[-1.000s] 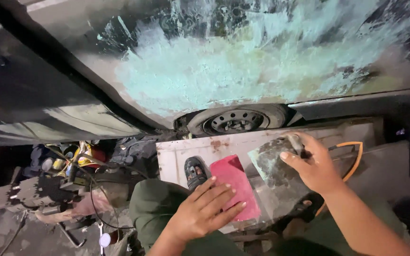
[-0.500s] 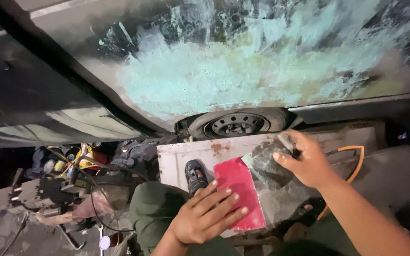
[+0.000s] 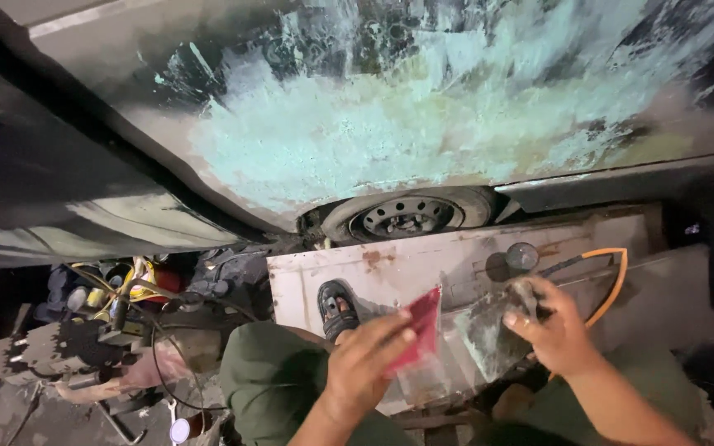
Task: The person sands a light-colored substance on the side of a vehicle using a red sanding block and a metal scraper. They alternate between scraping the surface and sanding it down, working on the area above the wheel well.
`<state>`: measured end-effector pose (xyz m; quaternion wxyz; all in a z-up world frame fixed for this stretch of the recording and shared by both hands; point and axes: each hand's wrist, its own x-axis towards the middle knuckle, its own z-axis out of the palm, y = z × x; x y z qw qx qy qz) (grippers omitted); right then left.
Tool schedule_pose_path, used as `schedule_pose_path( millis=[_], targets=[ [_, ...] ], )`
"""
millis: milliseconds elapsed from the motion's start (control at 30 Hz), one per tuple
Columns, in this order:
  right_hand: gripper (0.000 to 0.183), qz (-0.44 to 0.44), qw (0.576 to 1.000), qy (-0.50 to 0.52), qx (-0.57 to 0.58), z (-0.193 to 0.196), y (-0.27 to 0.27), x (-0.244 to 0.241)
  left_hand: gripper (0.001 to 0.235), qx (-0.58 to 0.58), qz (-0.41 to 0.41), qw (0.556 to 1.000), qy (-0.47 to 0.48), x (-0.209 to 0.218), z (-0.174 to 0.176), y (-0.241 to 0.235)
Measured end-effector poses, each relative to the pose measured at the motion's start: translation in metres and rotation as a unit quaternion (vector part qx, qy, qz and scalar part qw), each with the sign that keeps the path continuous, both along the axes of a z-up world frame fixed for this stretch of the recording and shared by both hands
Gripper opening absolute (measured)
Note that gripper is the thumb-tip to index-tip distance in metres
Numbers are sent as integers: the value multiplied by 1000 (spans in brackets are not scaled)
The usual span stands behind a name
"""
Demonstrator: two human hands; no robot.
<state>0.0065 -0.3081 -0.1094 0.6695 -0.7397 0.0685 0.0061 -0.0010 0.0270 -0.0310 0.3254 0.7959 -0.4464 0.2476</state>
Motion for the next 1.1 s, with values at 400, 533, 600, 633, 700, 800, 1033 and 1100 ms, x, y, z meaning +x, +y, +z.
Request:
schedule_pose_path(
  millis=[400, 533, 600, 633, 700, 800, 1033, 1100],
  targets=[
    [48, -206, 952, 201, 101, 71, 84, -13, 36, -197, 142, 905, 349, -16, -34, -33],
    [58, -211, 953, 180, 122, 66, 81, -8, 33, -85, 135, 939, 306, -23, -48, -33],
    [51, -215, 950, 177, 142, 72, 82, -9, 34, -78, 117, 952, 271, -22, -54, -30],
    [48, -197, 956, 171, 133, 78, 83, -10, 35, -31, 113, 955, 273, -20, -60, -28],
    [44, -180, 962, 167, 122, 81, 82, -14, 37, 15, 107, 955, 276, -18, -85, -21],
    [35, -148, 968, 125, 162, 69, 76, -16, 8, 97, 121, 935, 319, -17, -97, -16],
    [24, -17, 988, -152, -5, 48, 45, -13, 28, -273, 208, 658, 670, -14, -13, -26],
    [28, 12, 985, -160, -58, 39, 40, -15, 28, -297, 234, 608, 698, -13, -2, -27]
  ],
)
